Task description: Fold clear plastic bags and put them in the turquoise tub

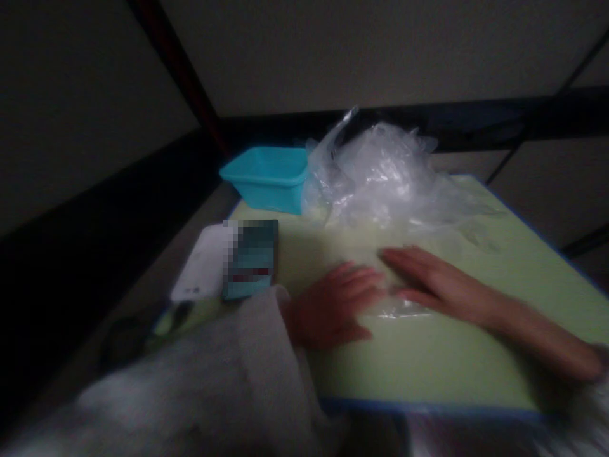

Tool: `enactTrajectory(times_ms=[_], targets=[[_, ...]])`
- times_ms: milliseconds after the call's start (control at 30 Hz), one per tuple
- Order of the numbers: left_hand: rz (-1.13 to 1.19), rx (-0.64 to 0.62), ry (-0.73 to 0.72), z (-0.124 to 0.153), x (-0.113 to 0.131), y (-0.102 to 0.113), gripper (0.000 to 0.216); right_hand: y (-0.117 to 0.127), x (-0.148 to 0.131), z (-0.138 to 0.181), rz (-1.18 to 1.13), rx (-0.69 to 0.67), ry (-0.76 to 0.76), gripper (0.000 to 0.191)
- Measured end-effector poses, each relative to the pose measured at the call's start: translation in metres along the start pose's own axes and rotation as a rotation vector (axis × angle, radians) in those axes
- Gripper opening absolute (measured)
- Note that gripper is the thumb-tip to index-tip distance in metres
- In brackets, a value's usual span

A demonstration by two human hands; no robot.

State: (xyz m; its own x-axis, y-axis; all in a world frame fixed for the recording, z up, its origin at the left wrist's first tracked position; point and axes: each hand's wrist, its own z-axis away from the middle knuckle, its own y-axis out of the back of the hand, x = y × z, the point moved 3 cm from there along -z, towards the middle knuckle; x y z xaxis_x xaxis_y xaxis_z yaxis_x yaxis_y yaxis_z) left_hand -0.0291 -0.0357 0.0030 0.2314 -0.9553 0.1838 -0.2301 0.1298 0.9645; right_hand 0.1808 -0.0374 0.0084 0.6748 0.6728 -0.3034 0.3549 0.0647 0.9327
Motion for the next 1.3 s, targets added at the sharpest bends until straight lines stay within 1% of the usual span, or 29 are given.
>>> enactTrajectory(times_ms=[100, 200, 267, 367, 567, 667, 733, 800, 867, 967, 1033, 1133, 1300], targets=[[-0.047, 0.019, 0.168, 0.004, -0.009, -0.004, 0.058, -0.010, 0.008, 0.004, 0.091, -0.061, 0.021, 0.073], [-0.068, -0.038, 0.304, 0.007, -0.015, -0.008, 0.065, -0.015, 0.013, 0.009, 0.132, -0.089, 0.039, 0.077], [-0.074, -0.086, 0.366, 0.007, -0.016, -0.008, 0.070, -0.016, 0.014, 0.011, 0.149, -0.094, 0.039, 0.078], [-0.087, -0.121, 0.400, 0.006, -0.015, -0.007, 0.073, -0.017, 0.014, 0.012, 0.170, -0.104, 0.015, 0.080], [-0.092, -0.126, 0.441, 0.005, -0.014, -0.005, 0.073, -0.018, 0.014, 0.012, 0.176, -0.132, -0.015, 0.080], [-0.069, -0.086, 0.446, 0.007, -0.017, -0.006, 0.075, -0.013, 0.012, 0.011, 0.144, -0.133, -0.020, 0.080], [-0.052, -0.007, 0.423, 0.010, -0.018, -0.006, 0.072, -0.005, 0.009, 0.009, 0.108, -0.119, 0.009, 0.078], [-0.046, 0.101, 0.370, 0.013, -0.018, -0.004, 0.064, 0.006, 0.003, 0.007, 0.061, -0.114, 0.071, 0.074], [-0.047, 0.203, 0.315, 0.016, -0.016, -0.001, 0.052, 0.016, -0.005, 0.005, 0.013, -0.126, 0.134, 0.057], [-0.051, 0.323, 0.245, 0.017, -0.010, 0.004, 0.032, 0.027, -0.015, 0.005, -0.016, -0.147, 0.154, 0.024], [-0.056, 0.374, 0.198, 0.016, -0.006, 0.007, 0.022, 0.028, -0.019, 0.006, -0.015, -0.178, 0.152, 0.013], [-0.060, 0.389, 0.152, 0.014, -0.002, 0.008, 0.015, 0.023, -0.023, 0.009, -0.017, -0.242, 0.149, 0.012], [-0.086, 0.327, 0.121, 0.013, 0.001, 0.008, 0.015, 0.015, -0.023, 0.011, -0.014, -0.269, 0.164, 0.015]])
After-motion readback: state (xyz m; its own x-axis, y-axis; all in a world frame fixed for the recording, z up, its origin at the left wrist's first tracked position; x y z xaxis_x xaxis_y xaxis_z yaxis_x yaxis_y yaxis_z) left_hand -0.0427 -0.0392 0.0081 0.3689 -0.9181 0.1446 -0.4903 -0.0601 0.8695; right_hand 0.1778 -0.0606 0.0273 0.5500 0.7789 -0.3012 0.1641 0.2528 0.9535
